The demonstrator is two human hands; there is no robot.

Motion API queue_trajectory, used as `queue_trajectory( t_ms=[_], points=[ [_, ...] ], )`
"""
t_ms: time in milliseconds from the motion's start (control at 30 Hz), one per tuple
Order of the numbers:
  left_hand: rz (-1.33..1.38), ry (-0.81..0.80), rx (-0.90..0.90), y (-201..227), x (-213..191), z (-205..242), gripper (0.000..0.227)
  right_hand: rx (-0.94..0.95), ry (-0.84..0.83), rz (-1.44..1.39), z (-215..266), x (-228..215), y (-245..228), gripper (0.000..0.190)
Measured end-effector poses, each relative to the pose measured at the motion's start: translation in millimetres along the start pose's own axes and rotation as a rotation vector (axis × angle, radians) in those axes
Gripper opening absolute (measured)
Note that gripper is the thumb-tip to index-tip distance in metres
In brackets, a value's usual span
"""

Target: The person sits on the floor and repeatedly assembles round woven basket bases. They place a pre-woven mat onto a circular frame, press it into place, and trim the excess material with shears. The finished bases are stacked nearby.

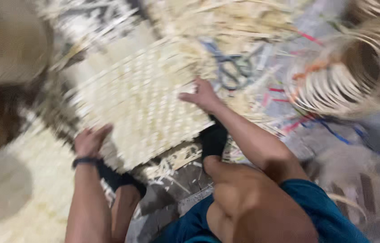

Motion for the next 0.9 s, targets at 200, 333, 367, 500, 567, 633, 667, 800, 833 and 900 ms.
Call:
queue_trajectory(
  t_ms=[200,333,367,500,567,633,667,800,833,900],
  points=[
    [0.109,-0.025,-0.063,2,5,2,0.075,-0.054,0.362,0.644,53,-197,8,0.045],
    [-0.054,0.260,0.197,-5,-3,-12,0.113,0.256,-0.301,1.574,125,-298,43,0.059],
    [-0.109,0.335,0.301,-5,-9,-14,0.119,0.378,-0.400,1.557,149,-315,54,0.038],
    [-0.006,0.458,0.471,-11,-32,-10,0.106,0.307,-0.315,1.309,193,-337,42,0.022],
    [0.090,0.428,0.501,0,-39,0,0.097,0.197,-0.305,1.473,191,-331,25,0.031],
    [0.219,0.314,0.507,14,-42,16,0.098,0.225,-0.381,1.604,187,-327,17,0.028],
    [0.282,0.256,0.513,24,-42,26,0.099,0.312,-0.459,1.650,184,-328,19,0.018],
    [0.234,0.288,0.396,38,-53,59,0.091,0.240,-0.543,1.616,179,-316,-4,0.019],
    [0.262,0.271,0.421,38,-56,65,0.090,0.149,-0.518,1.584,177,-309,-16,0.024],
    [0.325,0.220,0.482,46,-56,68,0.087,-0.024,-0.446,1.520,171,-297,-37,0.035]
  ],
)
Point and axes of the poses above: each hand's wrist, its own z-axis away from the middle knuckle, its own x-axis out of the palm, y = z × x, the point moved 6 cm from there along -z, towards the middle knuckle, and after that the axes turned 15 degrees about -x, right-handed, at the moved point
